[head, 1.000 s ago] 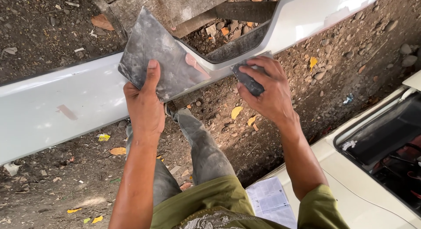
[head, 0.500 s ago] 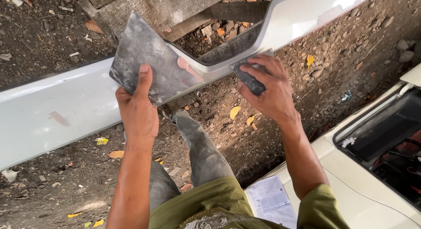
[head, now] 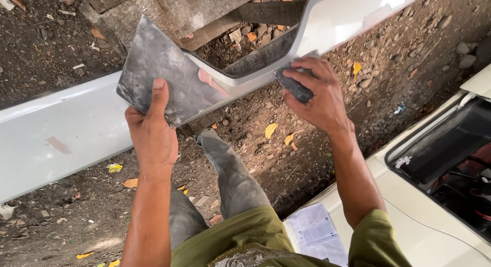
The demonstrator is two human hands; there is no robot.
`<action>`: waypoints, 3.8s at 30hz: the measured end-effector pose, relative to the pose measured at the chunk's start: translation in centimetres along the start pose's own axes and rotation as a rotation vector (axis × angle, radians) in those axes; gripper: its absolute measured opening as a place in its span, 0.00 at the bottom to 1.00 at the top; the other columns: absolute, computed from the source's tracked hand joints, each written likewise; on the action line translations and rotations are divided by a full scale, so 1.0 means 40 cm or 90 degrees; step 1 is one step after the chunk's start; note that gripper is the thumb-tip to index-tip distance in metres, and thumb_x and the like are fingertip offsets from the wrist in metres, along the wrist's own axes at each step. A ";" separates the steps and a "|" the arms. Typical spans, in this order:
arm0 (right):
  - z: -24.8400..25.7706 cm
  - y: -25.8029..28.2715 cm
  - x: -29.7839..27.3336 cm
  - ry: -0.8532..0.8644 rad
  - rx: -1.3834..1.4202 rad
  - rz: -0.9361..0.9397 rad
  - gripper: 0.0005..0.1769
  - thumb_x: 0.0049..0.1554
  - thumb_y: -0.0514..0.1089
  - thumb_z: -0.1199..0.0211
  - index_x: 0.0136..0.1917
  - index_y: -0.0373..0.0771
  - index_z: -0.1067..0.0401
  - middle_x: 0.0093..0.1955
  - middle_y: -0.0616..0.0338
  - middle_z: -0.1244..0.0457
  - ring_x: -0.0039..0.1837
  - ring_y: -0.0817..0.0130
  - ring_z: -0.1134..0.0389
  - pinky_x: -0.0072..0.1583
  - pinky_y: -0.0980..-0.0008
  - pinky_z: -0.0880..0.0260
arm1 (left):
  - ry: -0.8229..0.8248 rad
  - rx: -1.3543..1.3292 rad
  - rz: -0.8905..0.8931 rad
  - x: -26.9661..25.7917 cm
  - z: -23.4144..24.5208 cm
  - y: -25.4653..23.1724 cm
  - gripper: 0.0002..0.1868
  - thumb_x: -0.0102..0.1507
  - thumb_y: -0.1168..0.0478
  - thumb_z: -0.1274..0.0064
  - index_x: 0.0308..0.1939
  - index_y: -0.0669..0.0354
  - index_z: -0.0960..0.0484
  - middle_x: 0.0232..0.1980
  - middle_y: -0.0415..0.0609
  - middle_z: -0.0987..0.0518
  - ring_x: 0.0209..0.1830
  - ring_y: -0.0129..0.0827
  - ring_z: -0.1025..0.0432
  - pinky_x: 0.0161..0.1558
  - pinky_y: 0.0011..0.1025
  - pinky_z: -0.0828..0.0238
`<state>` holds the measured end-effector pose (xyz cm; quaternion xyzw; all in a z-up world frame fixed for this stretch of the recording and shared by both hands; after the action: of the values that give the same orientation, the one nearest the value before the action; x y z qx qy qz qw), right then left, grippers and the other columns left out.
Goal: The person sands a white car bumper with a sanding block and a scraper, moving along the surface to smooth it. The person then picks up a roll of tape and applies it to the edge of the bumper.
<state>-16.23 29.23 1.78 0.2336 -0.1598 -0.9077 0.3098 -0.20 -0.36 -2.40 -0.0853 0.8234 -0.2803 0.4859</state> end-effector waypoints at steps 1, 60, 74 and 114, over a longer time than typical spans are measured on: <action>-0.003 -0.001 -0.010 -0.001 0.000 -0.001 0.19 0.57 0.48 0.29 0.60 0.43 0.21 0.67 0.56 0.35 0.72 0.55 0.36 0.73 0.45 0.34 | 0.001 0.001 0.001 0.000 0.000 0.001 0.14 0.66 0.58 0.35 0.49 0.63 0.18 0.50 0.44 0.18 0.47 0.24 0.25 0.54 0.28 0.26; -0.087 0.190 -0.042 0.050 -0.007 0.044 0.20 0.51 0.51 0.27 0.56 0.45 0.19 0.64 0.58 0.34 0.70 0.57 0.35 0.70 0.42 0.38 | 0.021 0.065 -0.036 -0.003 0.011 0.011 0.15 0.66 0.55 0.37 0.49 0.62 0.16 0.49 0.40 0.17 0.47 0.19 0.27 0.53 0.23 0.31; -0.079 0.259 -0.031 0.047 0.008 -0.026 0.19 0.53 0.50 0.29 0.57 0.45 0.20 0.64 0.59 0.34 0.69 0.57 0.34 0.69 0.42 0.34 | 0.010 0.107 -0.026 0.005 -0.001 0.005 0.15 0.66 0.52 0.38 0.45 0.61 0.15 0.43 0.36 0.18 0.41 0.16 0.31 0.46 0.20 0.33; -0.077 0.498 -0.145 -0.015 0.323 -0.082 0.23 0.57 0.56 0.27 0.60 0.44 0.22 0.65 0.53 0.33 0.66 0.54 0.31 0.68 0.51 0.27 | 0.114 0.397 -0.216 -0.114 0.248 -0.316 0.14 0.71 0.54 0.40 0.51 0.63 0.17 0.40 0.42 0.20 0.35 0.21 0.30 0.38 0.25 0.33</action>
<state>-0.84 17.39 9.72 0.3026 -0.3710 -0.8590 0.1812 8.90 -12.71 4.24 -0.0438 0.7120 -0.6006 0.3611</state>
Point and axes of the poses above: each hand's wrist, its own x-axis towards the middle knuckle, its own z-axis out of the back of the hand, y = z × x, the point moved 2 cm from there along x, towards the middle knuckle
